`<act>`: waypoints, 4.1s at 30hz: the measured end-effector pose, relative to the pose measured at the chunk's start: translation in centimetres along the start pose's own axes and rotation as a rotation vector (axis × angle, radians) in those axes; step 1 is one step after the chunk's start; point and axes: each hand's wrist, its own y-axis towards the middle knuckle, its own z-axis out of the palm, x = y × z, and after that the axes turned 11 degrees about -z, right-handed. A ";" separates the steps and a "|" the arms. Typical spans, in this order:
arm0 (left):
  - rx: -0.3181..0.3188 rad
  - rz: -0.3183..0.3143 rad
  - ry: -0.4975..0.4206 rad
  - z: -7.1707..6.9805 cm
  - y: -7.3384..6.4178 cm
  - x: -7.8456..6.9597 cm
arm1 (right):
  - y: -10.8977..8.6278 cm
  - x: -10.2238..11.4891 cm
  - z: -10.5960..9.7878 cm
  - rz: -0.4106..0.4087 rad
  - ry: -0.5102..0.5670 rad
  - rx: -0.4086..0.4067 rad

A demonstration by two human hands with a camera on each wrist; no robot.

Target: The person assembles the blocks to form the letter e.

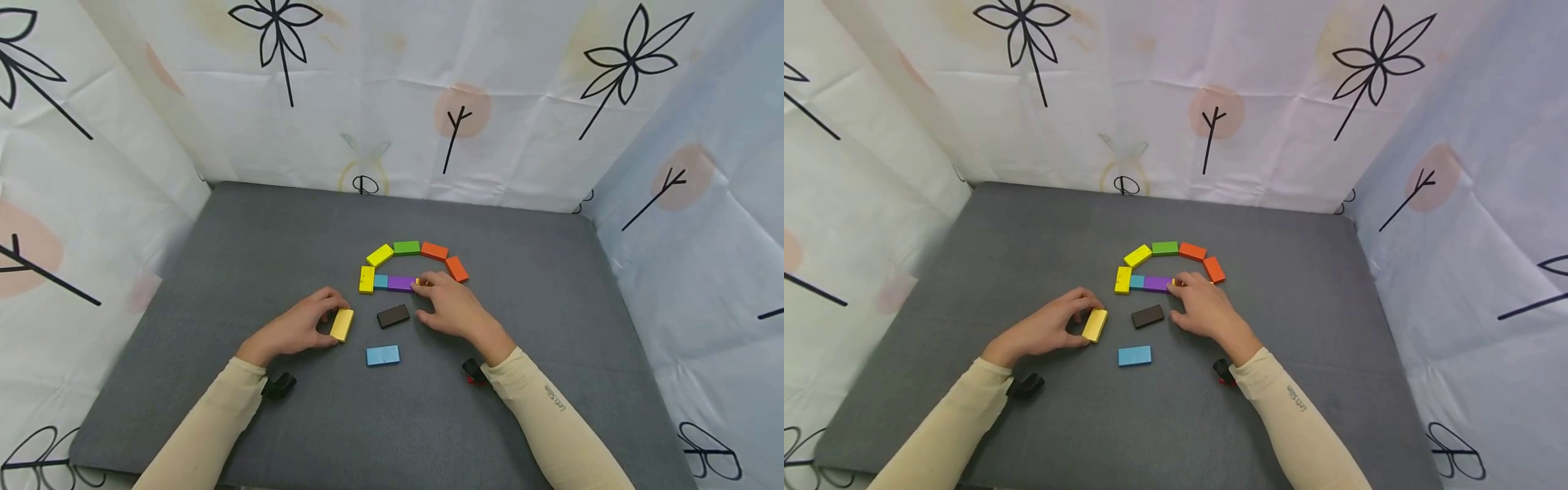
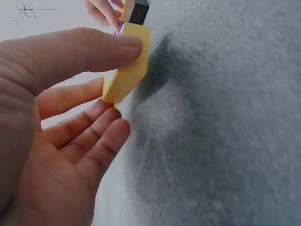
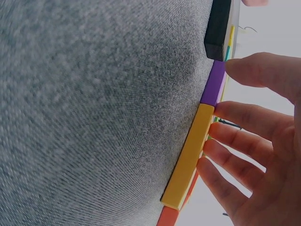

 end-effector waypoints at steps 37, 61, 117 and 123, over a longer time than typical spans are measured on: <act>-0.124 -0.084 0.082 1.3 3.9 -3.3 | -0.1 0.3 -0.3 0.003 0.011 0.000; -0.157 -0.091 0.095 1.8 4.6 -2.9 | 0.0 0.1 -0.3 0.001 0.011 0.005; -0.084 0.192 0.317 0.4 0.6 -3.6 | 0.4 3.6 -1.3 -0.084 0.190 -0.021; -0.072 0.194 0.321 0.6 0.7 -3.4 | 0.9 4.0 -0.6 -0.102 0.162 0.017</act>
